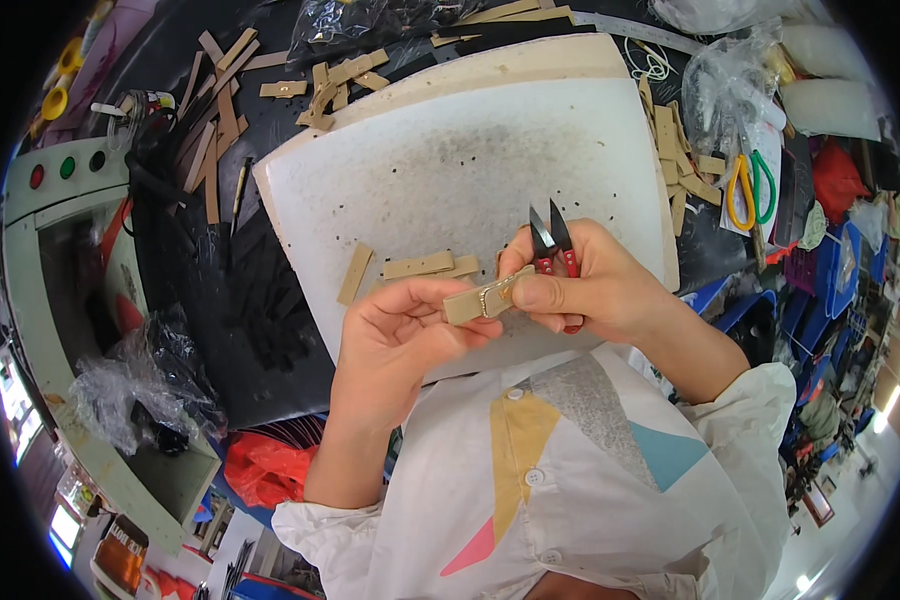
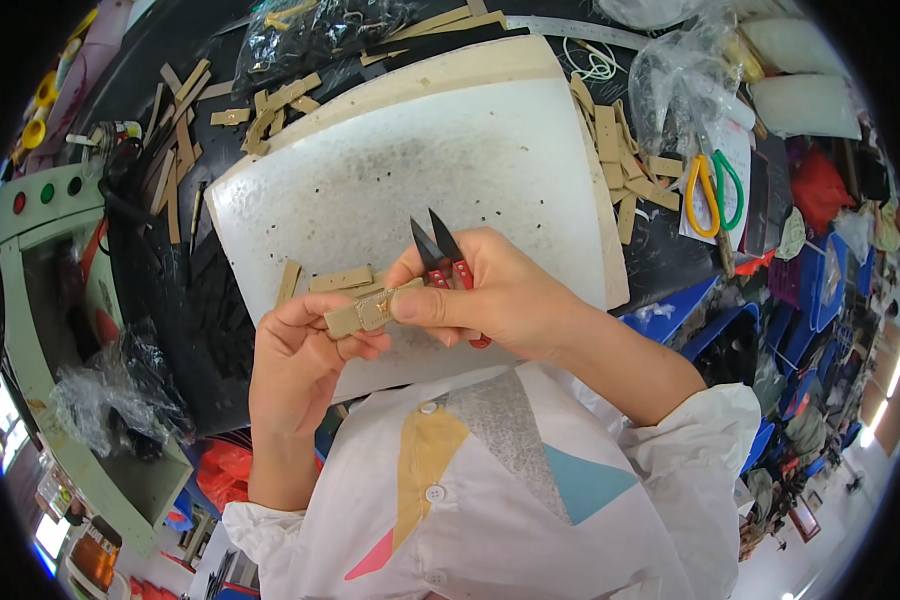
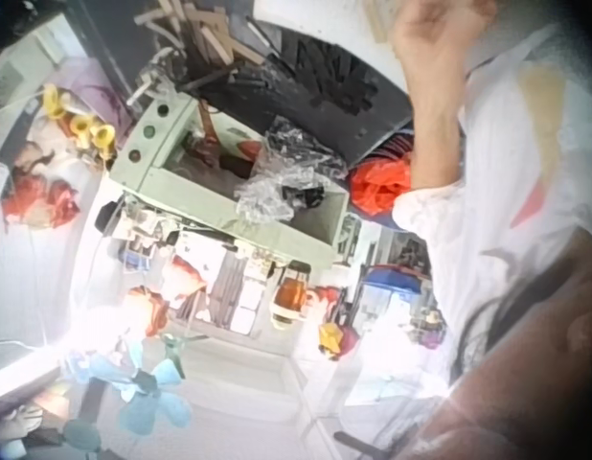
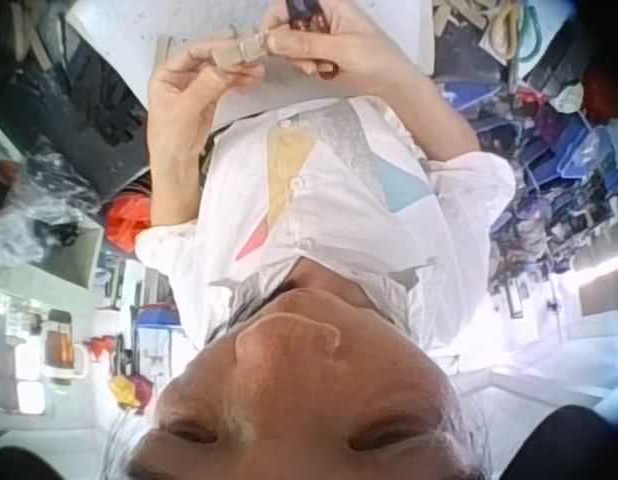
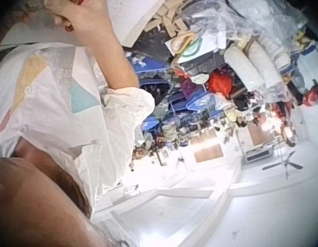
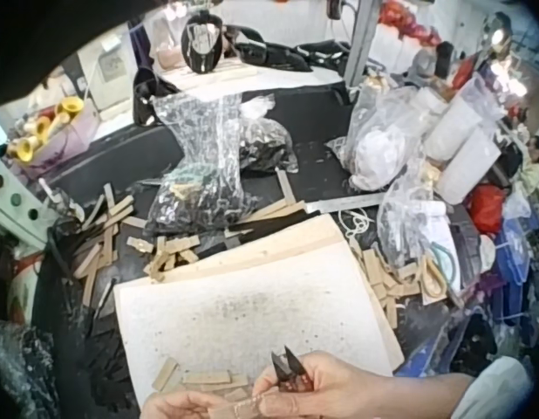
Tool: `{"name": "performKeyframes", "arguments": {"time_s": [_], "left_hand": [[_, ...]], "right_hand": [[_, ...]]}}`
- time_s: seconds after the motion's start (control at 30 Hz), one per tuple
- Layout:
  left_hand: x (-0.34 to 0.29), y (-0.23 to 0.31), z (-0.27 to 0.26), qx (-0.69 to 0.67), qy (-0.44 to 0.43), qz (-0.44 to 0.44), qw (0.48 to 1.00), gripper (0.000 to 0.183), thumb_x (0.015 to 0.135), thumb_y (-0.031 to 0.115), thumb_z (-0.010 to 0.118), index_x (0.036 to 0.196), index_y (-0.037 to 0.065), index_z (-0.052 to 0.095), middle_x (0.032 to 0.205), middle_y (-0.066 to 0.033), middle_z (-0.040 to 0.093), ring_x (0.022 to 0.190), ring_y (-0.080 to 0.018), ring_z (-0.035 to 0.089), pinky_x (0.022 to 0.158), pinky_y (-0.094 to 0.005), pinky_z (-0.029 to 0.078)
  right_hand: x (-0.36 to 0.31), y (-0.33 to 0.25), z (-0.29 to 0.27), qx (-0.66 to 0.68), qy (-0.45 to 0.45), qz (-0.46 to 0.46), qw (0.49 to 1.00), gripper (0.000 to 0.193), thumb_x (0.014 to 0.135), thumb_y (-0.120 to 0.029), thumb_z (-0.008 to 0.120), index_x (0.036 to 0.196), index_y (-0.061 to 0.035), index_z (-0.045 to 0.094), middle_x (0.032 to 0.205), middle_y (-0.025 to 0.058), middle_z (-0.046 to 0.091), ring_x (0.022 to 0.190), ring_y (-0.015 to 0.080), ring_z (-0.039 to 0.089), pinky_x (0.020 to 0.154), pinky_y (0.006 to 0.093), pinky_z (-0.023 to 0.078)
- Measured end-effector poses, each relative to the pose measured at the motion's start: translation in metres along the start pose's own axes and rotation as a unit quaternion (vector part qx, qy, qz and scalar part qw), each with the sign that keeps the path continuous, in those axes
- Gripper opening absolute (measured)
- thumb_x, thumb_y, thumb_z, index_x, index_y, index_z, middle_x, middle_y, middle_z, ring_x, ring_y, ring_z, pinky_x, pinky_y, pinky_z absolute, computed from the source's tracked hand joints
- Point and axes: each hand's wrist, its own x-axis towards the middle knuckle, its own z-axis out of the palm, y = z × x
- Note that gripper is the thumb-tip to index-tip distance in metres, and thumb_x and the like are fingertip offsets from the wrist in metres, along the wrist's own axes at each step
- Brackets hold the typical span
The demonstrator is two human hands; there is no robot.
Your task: The recorder uses clippers to trim and assemble small leather and metal shoe buckle components.
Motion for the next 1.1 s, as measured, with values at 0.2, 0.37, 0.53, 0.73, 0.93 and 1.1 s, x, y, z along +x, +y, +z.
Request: {"name": "performKeyframes", "arguments": {"time_s": [0.2, 0.37, 0.53, 0.73, 0.93, 1.1], "left_hand": [[-0.002, -0.003, 0.001, 0.021, 0.015, 0.004, 1.0, 0.017, 0.081, 0.001, 0.063, 0.096, -0.005, 0.059, 0.086, -0.0124, 0.064, 0.079, -0.0171, 0.064, 0.071, -0.0255, 0.053], [0.0, -0.016, 0.014, 0.103, 0.12, 0.087, 0.984, 0.016, 0.083, 0.006, 0.062, 0.094, -0.004, 0.056, 0.085, -0.0112, 0.063, 0.072, -0.0152, 0.062, 0.065, -0.0255, 0.05], [0.004, -0.021, 0.009, 0.079, 0.105, 0.067, 0.989, 0.018, 0.084, 0.005, 0.062, 0.097, -0.005, 0.055, 0.089, -0.0092, 0.061, 0.08, -0.0111, 0.059, 0.07, -0.0227, 0.049], [0.002, -0.01, 0.002, 0.133, 0.042, 0.018, 0.99, 0.02, 0.084, 0.007, 0.063, 0.097, -0.005, 0.053, 0.092, -0.0088, 0.06, 0.081, -0.0098, 0.058, 0.072, -0.0223, 0.046], [0.002, -0.016, 0.007, 0.078, 0.056, 0.066, 0.993, 0.019, 0.083, 0.007, 0.064, 0.094, -0.004, 0.054, 0.089, -0.009, 0.061, 0.077, -0.0109, 0.06, 0.069, -0.0225, 0.048], [0.003, -0.009, 0.008, 0.043, 0.035, 0.017, 0.998, 0.018, 0.083, 0.008, 0.064, 0.094, -0.003, 0.054, 0.088, -0.0094, 0.061, 0.072, -0.0131, 0.062, 0.065, -0.0241, 0.05]], "right_hand": [[0.001, 0.003, -0.001, 0.055, -0.043, 0.021, 0.997, 0.024, 0.08, -0.022, 0.069, 0.091, -0.0034, 0.059, 0.059, -0.0007, 0.052, 0.047, 0.0037, 0.043, 0.039, 0.0193, 0.027], [-0.001, 0.008, 0.008, -0.045, 0.053, -0.039, 0.997, 0.02, 0.08, -0.019, 0.068, 0.089, -0.0025, 0.06, 0.063, -0.0012, 0.053, 0.049, 0.0031, 0.044, 0.042, 0.0194, 0.03], [-0.004, 0.006, 0.014, -0.164, 0.124, -0.099, 0.974, 0.017, 0.08, -0.015, 0.068, 0.089, -0.002, 0.06, 0.059, -0.0053, 0.051, 0.054, -0.0003, 0.04, 0.048, 0.0177, 0.031], [-0.007, -0.008, 0.015, -0.152, 0.074, -0.084, 0.982, 0.018, 0.079, -0.014, 0.069, 0.09, -0.0027, 0.061, 0.06, -0.0062, 0.052, 0.054, -0.0008, 0.039, 0.048, 0.0173, 0.031], [-0.008, 0.0, 0.012, -0.219, 0.071, -0.159, 0.96, 0.02, 0.08, -0.015, 0.068, 0.094, -0.002, 0.062, 0.066, -0.002, 0.058, 0.052, 0.0011, 0.044, 0.048, 0.0177, 0.034], [-0.005, -0.004, 0.007, 0.012, 0.036, -0.025, 0.999, 0.019, 0.081, -0.017, 0.068, 0.091, -0.0019, 0.06, 0.07, 0.0028, 0.058, 0.049, 0.0059, 0.047, 0.044, 0.0203, 0.034]]}}
